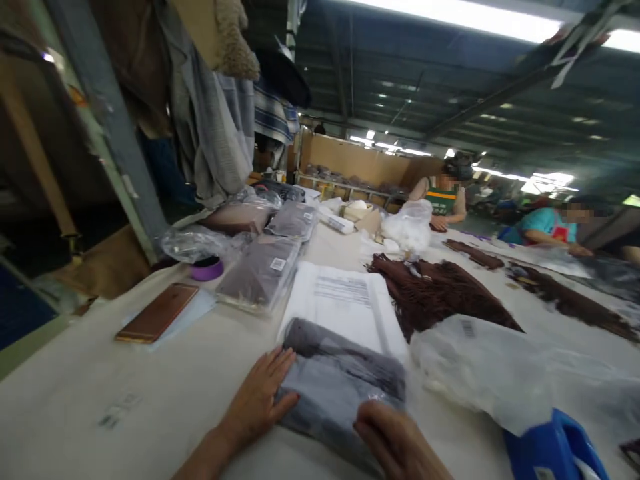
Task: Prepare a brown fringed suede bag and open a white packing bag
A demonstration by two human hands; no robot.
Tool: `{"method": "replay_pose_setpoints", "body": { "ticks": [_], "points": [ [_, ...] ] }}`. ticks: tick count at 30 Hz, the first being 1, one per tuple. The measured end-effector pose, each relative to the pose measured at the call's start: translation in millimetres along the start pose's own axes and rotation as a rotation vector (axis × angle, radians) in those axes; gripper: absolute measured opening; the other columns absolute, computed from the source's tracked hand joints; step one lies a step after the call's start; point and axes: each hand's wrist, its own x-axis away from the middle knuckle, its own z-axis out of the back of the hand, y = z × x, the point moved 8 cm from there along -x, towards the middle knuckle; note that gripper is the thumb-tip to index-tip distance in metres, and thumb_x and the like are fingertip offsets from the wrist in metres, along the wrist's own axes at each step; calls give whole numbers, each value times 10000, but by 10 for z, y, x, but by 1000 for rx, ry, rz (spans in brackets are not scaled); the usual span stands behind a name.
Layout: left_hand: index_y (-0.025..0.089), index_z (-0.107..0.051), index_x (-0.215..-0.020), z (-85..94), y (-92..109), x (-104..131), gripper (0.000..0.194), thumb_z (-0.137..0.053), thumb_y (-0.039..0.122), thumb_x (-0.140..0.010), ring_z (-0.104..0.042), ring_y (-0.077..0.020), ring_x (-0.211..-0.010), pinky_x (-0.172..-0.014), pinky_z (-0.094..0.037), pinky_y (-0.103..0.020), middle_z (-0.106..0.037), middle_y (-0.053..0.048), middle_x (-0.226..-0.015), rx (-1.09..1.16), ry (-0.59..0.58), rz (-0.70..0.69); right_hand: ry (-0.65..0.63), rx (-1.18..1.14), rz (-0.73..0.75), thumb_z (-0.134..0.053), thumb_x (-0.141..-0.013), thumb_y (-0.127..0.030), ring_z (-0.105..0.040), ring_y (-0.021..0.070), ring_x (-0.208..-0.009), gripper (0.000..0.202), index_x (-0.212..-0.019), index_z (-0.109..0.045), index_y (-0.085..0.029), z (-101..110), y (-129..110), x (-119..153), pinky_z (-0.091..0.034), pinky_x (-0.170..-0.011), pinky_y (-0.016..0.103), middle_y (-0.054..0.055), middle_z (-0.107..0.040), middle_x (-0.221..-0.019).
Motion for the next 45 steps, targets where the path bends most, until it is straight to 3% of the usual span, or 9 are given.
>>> {"method": "replay_pose_setpoints", "body": {
  "ticks": [3, 7, 17, 20, 24, 31, 36, 40, 45],
  "points": [
    [108, -327, -1358, 4, -1, 45, 657, -411, 538, -868, -434, -265, -1238, -989, -433, -437, -463, -118, -1346, 51, 14, 44, -231, 33, 48, -442, -855, -253, -481, 94, -597, 183, -727, -553, -185, -69, -235, -736, -329, -553, 206, -27, -549, -648],
    [144, -157, -1420, -49, -51, 78, 748, -436, 549, -856, -411, -271, -1255, -1018, -395, -456, -407, -136, -1385, 157, 15, 103, -366, 110, 38, -526, -765, -181, -434, 79, -549, 104, -697, -604, -174, -378, -94, -1360, -292, -519, 198, -50, -514, -585],
    [149, -213, -1410, -134, -82, 54, 716, -437, 540, -853, -339, -289, -1301, -1074, -292, -502, -360, -137, -1412, 330, -127, 187, -184, 328, -202, -741, -513, -218, -437, 110, -438, 201, -425, -560, -206, -582, 300, -1699, -291, -465, 227, -48, -460, -412],
    [140, -220, -1407, -129, -83, 47, 716, -442, 535, -852, -341, -294, -1298, -1071, -298, -503, -359, -140, -1413, 318, -126, 190, -85, 382, -299, -765, -515, -305, -525, 163, -479, 201, -509, -602, -187, -435, 444, -1622, -335, -464, 247, -5, -539, -468],
    [160, -178, -1420, -121, -87, 67, 740, -472, 518, -844, -353, -298, -1290, -1067, -312, -487, -366, -136, -1411, 296, -71, 170, 76, 441, -302, -545, -785, -223, -623, 230, -759, 139, -839, -649, -147, -402, 359, -1314, -447, -654, 323, 96, -673, -791],
    [181, -214, -1410, -260, -214, 151, 702, -517, 243, -780, -371, -273, -1283, -1055, -346, -467, -370, -133, -1412, 285, 25, 115, 172, 338, 152, -491, -857, -465, -491, 261, -1188, 461, -1188, -549, -150, -1116, -167, -852, -336, -1031, 442, 96, -580, -1239],
    [211, -390, -1334, -244, -332, 132, 621, -561, 427, -777, -419, -277, -1251, -1049, -354, -450, -431, -110, -1377, 415, 33, 136, 409, 496, 448, -470, -866, -455, -620, 187, -984, 355, -1081, -581, -196, -944, -121, -357, -437, -950, 365, 32, -690, -1018],
    [213, -436, -1293, -248, -552, 189, 605, -506, 529, -782, -417, -266, -1253, -1073, -322, -438, -475, -83, -1347, 667, 126, 331, 654, 876, 377, -441, -812, -162, -593, 230, -1045, 383, -1179, -546, -137, -852, 215, 195, -465, -890, 366, 94, -657, -1105],
    [194, -426, -1249, -357, -824, 307, 689, -543, 615, -716, -451, -277, -1223, -1034, -386, -416, -539, -114, -1275, 1003, 286, 708, 770, 975, 288, -300, -737, -6, -625, 229, -959, 466, -1081, -594, -115, -918, 352, 315, -485, -816, 359, 111, -679, -1027]
  ]
}}
